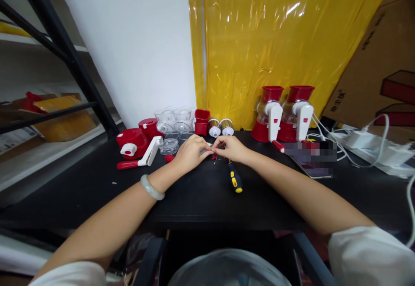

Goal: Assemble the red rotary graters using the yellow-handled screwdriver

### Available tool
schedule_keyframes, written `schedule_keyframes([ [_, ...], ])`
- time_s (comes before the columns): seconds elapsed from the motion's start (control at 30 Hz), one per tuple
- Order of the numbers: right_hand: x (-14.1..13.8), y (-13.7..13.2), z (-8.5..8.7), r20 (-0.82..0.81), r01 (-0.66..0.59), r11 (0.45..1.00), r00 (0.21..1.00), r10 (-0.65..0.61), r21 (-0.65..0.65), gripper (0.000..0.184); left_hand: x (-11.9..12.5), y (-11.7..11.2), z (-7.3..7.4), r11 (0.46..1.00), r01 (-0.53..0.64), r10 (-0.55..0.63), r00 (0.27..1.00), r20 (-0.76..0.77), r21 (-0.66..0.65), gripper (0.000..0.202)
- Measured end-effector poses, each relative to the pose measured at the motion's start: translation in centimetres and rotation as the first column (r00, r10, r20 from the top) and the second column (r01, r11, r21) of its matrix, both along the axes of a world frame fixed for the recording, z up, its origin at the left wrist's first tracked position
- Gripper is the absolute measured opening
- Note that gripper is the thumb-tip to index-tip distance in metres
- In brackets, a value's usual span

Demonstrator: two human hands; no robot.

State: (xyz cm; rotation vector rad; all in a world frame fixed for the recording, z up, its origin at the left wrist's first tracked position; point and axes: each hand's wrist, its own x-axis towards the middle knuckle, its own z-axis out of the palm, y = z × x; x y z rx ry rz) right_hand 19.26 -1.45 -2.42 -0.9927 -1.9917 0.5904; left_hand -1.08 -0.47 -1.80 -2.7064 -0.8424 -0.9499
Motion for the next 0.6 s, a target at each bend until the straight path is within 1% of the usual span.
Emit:
schedule_keyframes([
  [0.07,0.2,0.0,0.4,0.020,0.005,1.000,1.000,-0.005,0.017,0.007,0.0,0.0,0.0,1.000,-0.005,0.005,1.000,0.000,0.005,0.015],
  [0.13,0.5,-0.1,1.2,0.064,0.031,0.999,0.997,-0.033,0.045,0.014,-0.1,0.1,0.0,1.000,0.001,-0.001,1.000,0.015,0.006,0.015],
  [0.2,1.1,-0.4,2.4,0.171,0.116,0.991,0.977,-0.126,0.068,0.025,-0.1,0.1,0.1,1.000,0.021,-0.021,0.999,0.037,-0.002,0.014],
  [0.23,1.4,-0.7,2.9,0.261,0.188,0.979,0.944,-0.201,0.076,0.030,-0.1,0.1,0.2,0.999,0.034,-0.034,0.998,0.045,-0.009,0.014],
  [0.27,1.6,-1.0,3.3,0.369,0.270,0.959,0.886,-0.282,0.084,0.035,-0.2,0.1,0.2,0.999,0.046,-0.045,0.998,0.049,-0.017,0.014],
  [0.33,2.1,-1.8,3.8,0.578,0.399,0.913,0.726,-0.373,0.089,0.052,-0.2,0.1,0.3,0.998,0.062,-0.061,0.997,0.045,-0.032,0.015],
  [0.37,2.2,-2.3,3.8,0.661,0.436,0.897,0.653,-0.369,0.070,0.058,-0.3,0.2,0.3,0.997,0.067,-0.065,0.997,0.041,-0.037,0.015],
  [0.4,2.3,-2.8,3.7,0.731,0.454,0.890,0.601,-0.325,0.022,0.062,-0.3,0.2,0.4,0.997,0.070,-0.068,0.997,0.038,-0.040,0.015],
  [0.43,2.3,-3.2,3.6,0.782,0.463,0.885,0.570,-0.251,-0.053,0.064,-0.3,0.2,0.4,0.997,0.070,-0.068,0.997,0.036,-0.043,0.014],
  [0.47,2.3,-3.6,3.4,0.812,0.460,0.876,0.561,-0.162,-0.143,0.064,-0.3,0.2,0.4,0.997,0.070,-0.068,0.997,0.036,-0.046,0.014],
  [0.53,2.2,-4.0,3.0,0.811,0.442,0.839,0.585,-0.003,-0.317,0.062,-0.3,0.2,0.5,0.996,0.075,-0.072,0.996,0.042,-0.051,0.014],
  [0.57,2.2,-4.1,2.9,0.786,0.432,0.816,0.617,0.043,-0.384,0.059,-0.3,0.2,0.5,0.995,0.084,-0.081,0.996,0.044,-0.055,0.013],
  [0.6,2.2,-4.1,2.8,0.755,0.424,0.795,0.653,0.063,-0.433,0.055,-0.4,0.2,0.6,0.993,0.099,-0.097,0.994,0.044,-0.059,0.013],
])
